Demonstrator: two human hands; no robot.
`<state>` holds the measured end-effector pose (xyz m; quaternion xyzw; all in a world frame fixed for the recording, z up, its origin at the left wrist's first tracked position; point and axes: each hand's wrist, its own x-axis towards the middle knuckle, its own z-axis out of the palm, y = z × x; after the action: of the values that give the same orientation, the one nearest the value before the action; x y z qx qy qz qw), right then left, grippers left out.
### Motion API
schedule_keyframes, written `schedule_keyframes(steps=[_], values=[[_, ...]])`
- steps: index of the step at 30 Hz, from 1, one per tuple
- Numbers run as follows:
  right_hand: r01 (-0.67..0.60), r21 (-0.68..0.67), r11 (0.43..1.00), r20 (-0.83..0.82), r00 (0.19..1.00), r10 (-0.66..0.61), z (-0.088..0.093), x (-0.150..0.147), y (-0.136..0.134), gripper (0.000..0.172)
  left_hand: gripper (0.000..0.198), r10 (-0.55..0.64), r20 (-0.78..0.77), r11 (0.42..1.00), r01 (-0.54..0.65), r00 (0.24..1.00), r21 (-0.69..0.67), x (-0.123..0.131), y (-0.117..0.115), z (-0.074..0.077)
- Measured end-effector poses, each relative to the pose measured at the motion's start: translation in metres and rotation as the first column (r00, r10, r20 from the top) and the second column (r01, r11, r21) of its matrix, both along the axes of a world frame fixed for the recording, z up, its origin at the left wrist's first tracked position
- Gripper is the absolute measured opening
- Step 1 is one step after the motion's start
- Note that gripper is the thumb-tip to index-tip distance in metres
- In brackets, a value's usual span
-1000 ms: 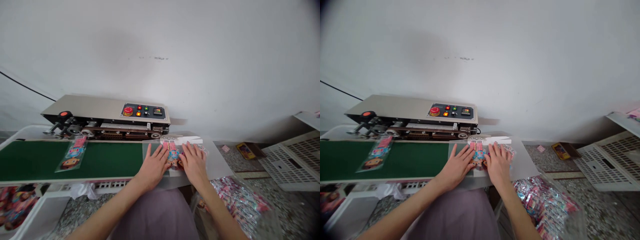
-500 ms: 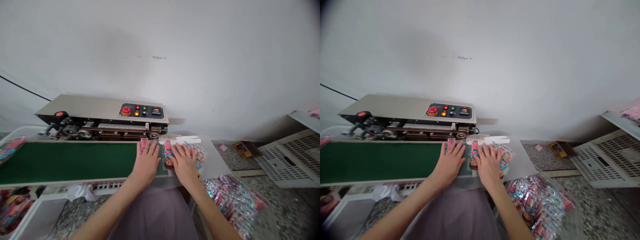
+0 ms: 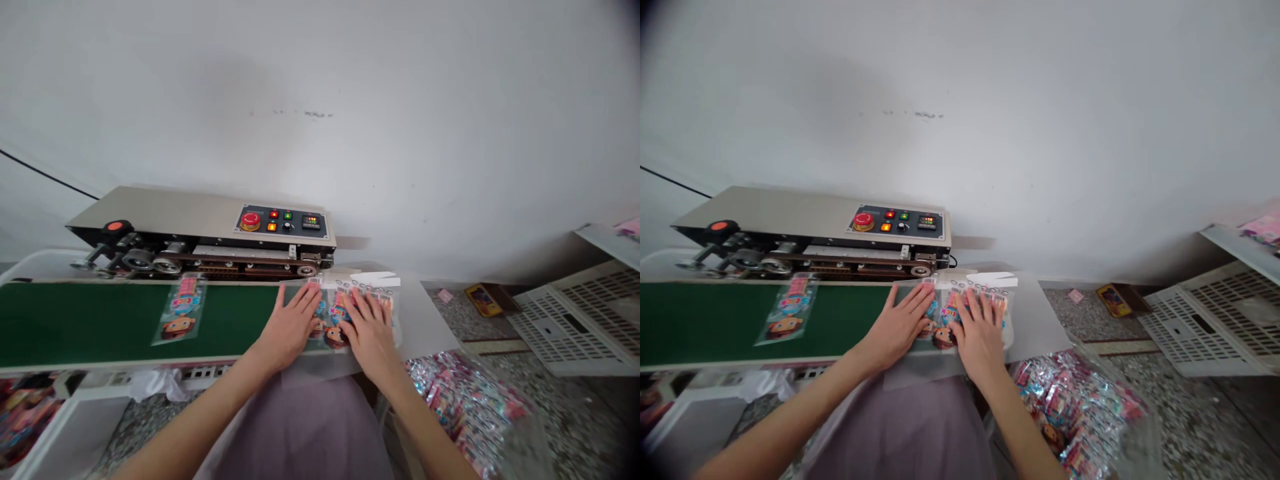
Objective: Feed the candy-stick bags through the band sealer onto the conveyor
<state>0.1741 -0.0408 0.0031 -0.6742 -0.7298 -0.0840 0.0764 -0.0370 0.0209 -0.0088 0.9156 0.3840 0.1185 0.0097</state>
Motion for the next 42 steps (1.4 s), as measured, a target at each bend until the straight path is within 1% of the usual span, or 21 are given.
schedule_keyframes(steps=[3, 5, 6, 7, 10, 11, 12, 14, 16, 20, 25, 27, 30, 33, 36, 38, 40, 42], values=[[-0.020, -0.010, 1.000, -0.028, 0.999, 0.020, 0.004, -0.009, 0.008, 0.050, 0.050, 0.094, -0.033, 0.995, -0.094, 0.995, -0.017, -0.012, 0.001, 0.009], [-0.002, 0.013, 1.000, -0.016, 1.000, 0.003, 0.005, -0.008, 0.010, 0.050, 0.049, 0.148, -0.024, 0.989, -0.148, 0.989, -0.020, -0.010, -0.002, 0.015], [0.009, 0.028, 1.000, -0.005, 1.000, -0.009, 0.005, -0.006, 0.009, 0.049, 0.048, 0.138, -0.011, 0.990, -0.138, 0.990, -0.019, -0.005, -0.003, 0.017], [0.022, 0.042, 0.999, 0.007, 1.000, -0.023, 0.004, -0.003, 0.007, 0.049, 0.049, 0.097, 0.005, 0.995, -0.097, 0.995, -0.016, 0.000, -0.005, 0.018], [0.055, 0.054, 0.997, 0.045, 0.997, -0.057, 0.003, 0.006, 0.001, 0.048, 0.052, -0.082, 0.034, 0.997, 0.082, 0.996, 0.001, 0.019, -0.008, 0.013], [0.063, 0.052, 0.997, 0.056, 0.996, -0.066, 0.002, 0.009, -0.001, 0.047, 0.053, -0.106, 0.035, 0.994, 0.106, 0.994, 0.005, 0.023, -0.008, 0.010], [0.072, 0.051, 0.996, 0.065, 0.995, -0.075, 0.001, 0.010, -0.002, 0.047, 0.053, -0.105, 0.033, 0.994, 0.105, 0.994, 0.005, 0.026, -0.008, 0.006], [0.084, 0.054, 0.995, 0.076, 0.993, -0.088, 0.000, 0.012, -0.004, 0.047, 0.054, -0.062, 0.032, 0.998, 0.062, 0.998, 0.004, 0.026, -0.006, 0.001], [0.089, 0.056, 0.995, 0.075, 0.993, -0.093, -0.001, 0.011, -0.004, 0.047, 0.054, -0.022, 0.036, 1.000, 0.022, 0.999, -0.001, 0.021, -0.004, -0.001], [0.061, 0.028, 0.998, 0.052, 0.997, -0.063, -0.002, 0.009, -0.003, 0.047, 0.054, 0.020, 0.033, 1.000, -0.019, 0.999, -0.021, 0.014, -0.004, 0.003], [0.036, -0.004, 0.999, 0.025, 0.999, -0.036, 0.000, 0.010, 0.000, 0.048, 0.050, 0.057, 0.044, 0.998, -0.059, 0.997, 0.031, 0.019, -0.010, 0.005], [0.026, -0.008, 1.000, 0.020, 0.999, -0.026, 0.002, 0.009, 0.001, 0.048, 0.049, 0.094, 0.049, 0.995, -0.095, 0.994, 0.024, 0.020, -0.012, 0.005], [0.009, -0.020, 1.000, 0.017, 1.000, -0.008, 0.005, 0.000, 0.004, 0.048, 0.047, 0.157, 0.049, 0.988, -0.157, 0.986, 0.002, 0.018, -0.014, 0.006], [0.006, -0.051, 0.999, 0.002, 1.000, -0.006, 0.009, -0.014, 0.009, 0.049, 0.047, 0.201, 0.040, 0.980, -0.201, 0.979, 0.000, 0.008, -0.014, 0.007], [0.008, -0.063, 0.998, -0.026, 1.000, -0.010, 0.011, -0.022, 0.011, 0.050, 0.047, 0.231, 0.003, 0.973, -0.231, 0.973, -0.008, -0.006, -0.011, 0.011], [0.019, -0.047, 0.999, -0.035, 0.999, -0.020, 0.011, -0.020, 0.010, 0.049, 0.047, 0.276, -0.018, 0.961, -0.277, 0.961, -0.013, -0.013, -0.009, 0.016], [0.046, -0.021, 0.999, -0.035, 0.998, -0.047, 0.011, -0.012, 0.008, 0.047, 0.048, 0.329, -0.014, 0.944, -0.330, 0.944, -0.010, -0.013, -0.009, 0.021], [0.077, -0.001, 0.997, -0.035, 0.996, -0.077, 0.010, -0.003, 0.007, 0.046, 0.048, 0.323, 0.010, 0.946, -0.323, 0.946, -0.007, -0.004, -0.012, 0.025]])
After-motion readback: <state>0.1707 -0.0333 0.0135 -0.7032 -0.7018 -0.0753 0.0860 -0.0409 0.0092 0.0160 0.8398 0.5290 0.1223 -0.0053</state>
